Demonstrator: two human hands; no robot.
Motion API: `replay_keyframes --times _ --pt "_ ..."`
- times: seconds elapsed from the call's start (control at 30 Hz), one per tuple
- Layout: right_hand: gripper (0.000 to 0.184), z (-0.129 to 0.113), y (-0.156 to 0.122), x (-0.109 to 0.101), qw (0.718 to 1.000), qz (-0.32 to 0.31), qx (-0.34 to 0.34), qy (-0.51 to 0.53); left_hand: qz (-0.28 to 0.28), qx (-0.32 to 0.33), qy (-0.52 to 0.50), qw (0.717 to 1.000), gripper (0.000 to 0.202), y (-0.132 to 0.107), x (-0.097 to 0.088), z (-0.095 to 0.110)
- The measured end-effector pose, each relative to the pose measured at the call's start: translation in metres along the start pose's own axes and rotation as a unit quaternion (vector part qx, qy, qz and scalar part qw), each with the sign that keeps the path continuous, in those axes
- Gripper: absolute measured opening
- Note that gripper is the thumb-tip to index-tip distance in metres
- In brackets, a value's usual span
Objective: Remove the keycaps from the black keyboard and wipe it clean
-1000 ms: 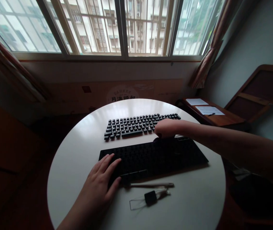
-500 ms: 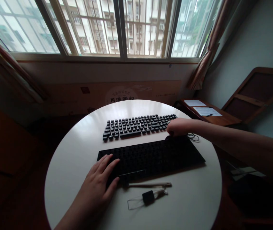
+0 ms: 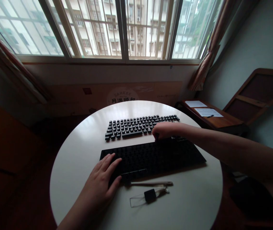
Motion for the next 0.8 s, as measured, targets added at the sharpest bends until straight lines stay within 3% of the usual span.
replay_keyframes --times 0.13,0.23,0.4,0.47,0.63,0.73,0.8 --pt "0.019 -0.012 -0.001 -0.005 0.999 0.028 0.015 -0.022 0.010 -0.001 0.004 1.000 0.050 -0.001 0.003 -0.003" --pt "0.014 -0.013 -0.022 -0.014 0.994 0.075 0.057 -0.049 0.023 0.008 0.011 1.000 0.050 -0.002 0.003 -0.004" --pt "0.016 0.010 -0.106 -0.040 0.976 0.173 0.125 -0.035 0.038 0.021 0.022 0.999 0.050 -0.003 0.003 -0.004" --pt "0.018 0.037 -0.149 -0.044 0.959 0.217 0.172 0.061 0.039 0.025 0.026 0.999 0.050 -0.003 0.004 -0.005" --pt "0.022 0.096 -0.222 -0.006 0.925 0.221 0.267 0.157 0.026 0.031 0.033 0.999 0.052 -0.003 0.006 -0.010" --pt "0.029 0.111 -0.223 0.041 0.887 0.197 0.273 0.317 -0.027 0.023 0.035 0.999 0.054 0.008 0.003 -0.014" --pt "0.035 0.122 -0.214 0.074 0.827 0.196 0.309 0.427 -0.074 0.011 0.027 0.997 0.053 0.024 -0.003 -0.014"
Point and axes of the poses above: each hand's wrist, its own y-axis towards the middle knuckle, its own x-axis out of the palm, z = x × y, the point moved 8 cm from there along y, towards the middle knuckle, and after that the axes turned 4 degrees about z, right-handed, at the moved point
